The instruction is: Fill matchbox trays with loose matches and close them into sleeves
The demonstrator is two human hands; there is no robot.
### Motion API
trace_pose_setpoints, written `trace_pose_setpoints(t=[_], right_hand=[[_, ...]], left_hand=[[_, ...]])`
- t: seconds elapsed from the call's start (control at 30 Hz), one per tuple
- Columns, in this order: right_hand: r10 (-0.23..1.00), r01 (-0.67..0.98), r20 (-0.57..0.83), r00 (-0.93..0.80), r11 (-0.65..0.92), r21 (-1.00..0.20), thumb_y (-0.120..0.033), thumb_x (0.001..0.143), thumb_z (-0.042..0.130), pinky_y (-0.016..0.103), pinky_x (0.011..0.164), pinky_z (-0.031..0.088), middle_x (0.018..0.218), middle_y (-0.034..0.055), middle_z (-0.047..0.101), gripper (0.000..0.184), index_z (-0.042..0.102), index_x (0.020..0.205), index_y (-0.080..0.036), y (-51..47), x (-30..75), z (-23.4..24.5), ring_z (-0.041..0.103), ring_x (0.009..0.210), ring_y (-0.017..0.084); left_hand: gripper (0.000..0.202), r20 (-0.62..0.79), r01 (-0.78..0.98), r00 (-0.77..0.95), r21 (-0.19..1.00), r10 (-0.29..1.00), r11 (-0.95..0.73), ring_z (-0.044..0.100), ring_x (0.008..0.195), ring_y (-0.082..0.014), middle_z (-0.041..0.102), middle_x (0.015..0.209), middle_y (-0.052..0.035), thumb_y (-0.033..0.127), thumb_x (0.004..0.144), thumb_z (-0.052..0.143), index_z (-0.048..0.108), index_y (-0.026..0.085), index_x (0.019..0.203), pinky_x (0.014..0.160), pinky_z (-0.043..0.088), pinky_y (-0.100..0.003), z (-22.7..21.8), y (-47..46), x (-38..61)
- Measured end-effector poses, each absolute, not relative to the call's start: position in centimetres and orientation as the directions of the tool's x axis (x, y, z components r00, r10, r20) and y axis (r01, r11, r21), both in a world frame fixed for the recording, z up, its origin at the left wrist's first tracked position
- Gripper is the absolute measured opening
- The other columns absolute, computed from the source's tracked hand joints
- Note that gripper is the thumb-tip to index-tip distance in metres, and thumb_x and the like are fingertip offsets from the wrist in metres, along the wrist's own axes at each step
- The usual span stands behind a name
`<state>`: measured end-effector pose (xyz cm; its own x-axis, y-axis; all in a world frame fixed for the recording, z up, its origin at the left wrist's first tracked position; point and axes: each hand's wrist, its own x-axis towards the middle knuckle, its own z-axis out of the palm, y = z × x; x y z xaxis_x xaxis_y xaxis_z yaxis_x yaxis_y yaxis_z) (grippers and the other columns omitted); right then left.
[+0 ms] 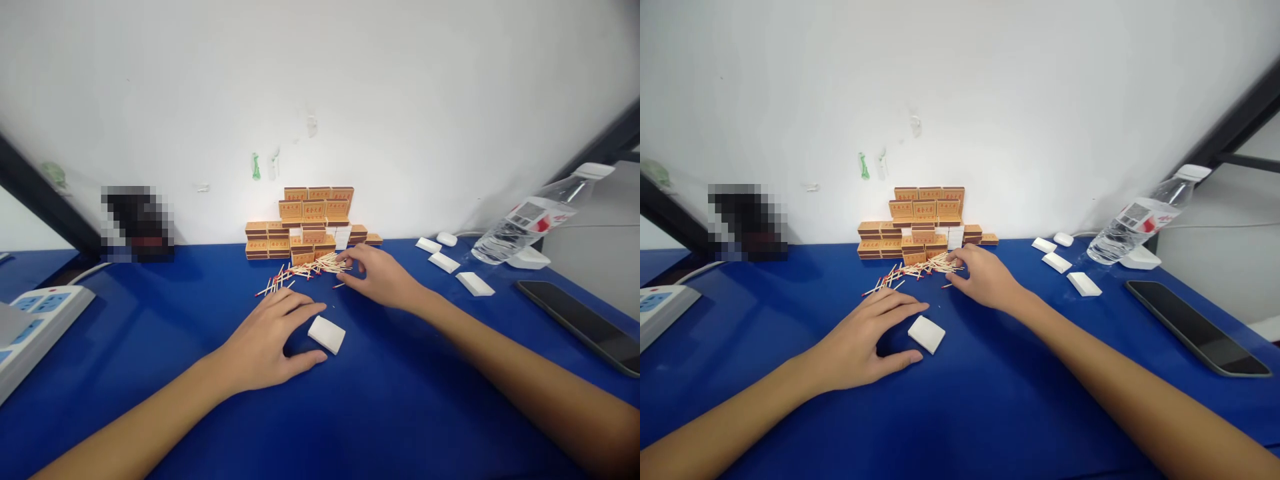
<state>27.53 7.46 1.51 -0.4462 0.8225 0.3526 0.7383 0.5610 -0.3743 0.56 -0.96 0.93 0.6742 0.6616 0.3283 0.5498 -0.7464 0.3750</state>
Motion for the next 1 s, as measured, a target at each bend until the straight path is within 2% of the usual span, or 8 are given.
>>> trace_pose_setpoints(t=[0.07,0.23,0.47,0.6,0.73,0.83,1.0], right_hand=[[0.816,0.735,0.323,-0.479,0.574,-0.361,-0.032,0.09,0.071,0.034,0.075,0.047,0.098,0.008,0.068,0.021,0.069,0.108,-0.02,8.9,27.8,1.3,0.061,0.083,0.021],[0.821,0.724,0.236,-0.52,0.57,-0.388,-0.035,0.091,0.071,0.033,0.072,0.045,0.093,0.0082,0.068,0.018,0.066,0.094,-0.018,10.3,27.2,1.6,0.06,0.083,0.022],[0.802,0.731,0.143,-0.58,0.589,-0.345,-0.038,0.097,0.066,0.032,0.071,0.042,0.095,0.0069,0.064,0.018,0.067,0.098,-0.02,8.5,28.1,2.6,0.058,0.081,0.02],[0.807,0.727,0.141,-0.574,0.581,-0.365,-0.046,0.097,0.066,0.033,0.072,0.045,0.098,0.007,0.065,0.027,0.068,0.108,-0.021,7.6,29.8,3.1,0.058,0.083,0.021],[0.811,0.728,0.101,-0.577,0.566,-0.387,-0.043,0.093,0.07,0.036,0.079,0.048,0.103,0.008,0.066,0.029,0.07,0.113,-0.022,8.1,31.2,3.0,0.061,0.092,0.023],[0.809,0.72,0.077,-0.582,0.557,-0.413,-0.042,0.093,0.07,0.036,0.079,0.048,0.102,0.0079,0.066,0.03,0.07,0.115,-0.022,8.6,31.5,2.7,0.06,0.09,0.023],[0.817,0.721,0.066,-0.574,0.541,-0.432,-0.044,0.095,0.067,0.032,0.071,0.043,0.093,0.0052,0.065,0.024,0.071,0.1,-0.021,8.7,31.1,2.3,0.056,0.08,0.019]], left_hand=[[0.05,0.317,0.536,0.686,0.387,0.655,-0.75,0.059,0.124,-0.0288,0.066,0.134,-0.0084,0.042,0.091,0.077,0.063,0.027,0.137,0.109,0.05,-0.05,1.0,-1.1,0.7],[0.024,0.373,0.527,0.665,0.38,0.647,-0.76,0.063,0.115,-0.027,0.07,0.121,-0.0071,0.034,0.093,0.073,0.07,0.024,0.115,0.103,0.052,-0.048,0.9,-1.0,0.6],[0.022,0.383,0.568,0.651,0.328,0.656,-0.755,0.063,0.109,-0.0266,0.071,0.114,-0.0062,0.037,0.094,0.072,0.069,0.022,0.111,0.101,0.051,-0.049,0.5,-0.2,-0.4],[0.022,0.387,0.568,0.663,0.298,0.64,-0.768,0.063,0.109,-0.0259,0.071,0.114,-0.0062,0.038,0.096,0.07,0.068,0.022,0.111,0.102,0.05,-0.049,0.6,-0.2,-0.6],[0.022,0.389,0.57,0.669,0.28,0.634,-0.772,0.063,0.108,-0.0265,0.071,0.113,-0.0068,0.039,0.097,0.069,0.068,0.022,0.112,0.1,0.05,-0.049,0.6,-0.2,-0.6],[0.023,0.386,0.572,0.669,0.278,0.635,-0.772,0.063,0.107,-0.0269,0.072,0.112,-0.0069,0.039,0.098,0.069,0.068,0.023,0.113,0.1,0.05,-0.049,0.6,-0.1,-0.6],[0.023,0.377,0.574,0.668,0.289,0.642,-0.767,0.063,0.109,-0.0267,0.072,0.112,-0.0068,0.038,0.097,0.07,0.067,0.022,0.114,0.1,0.05,-0.049,0.6,-0.1,-0.4]])
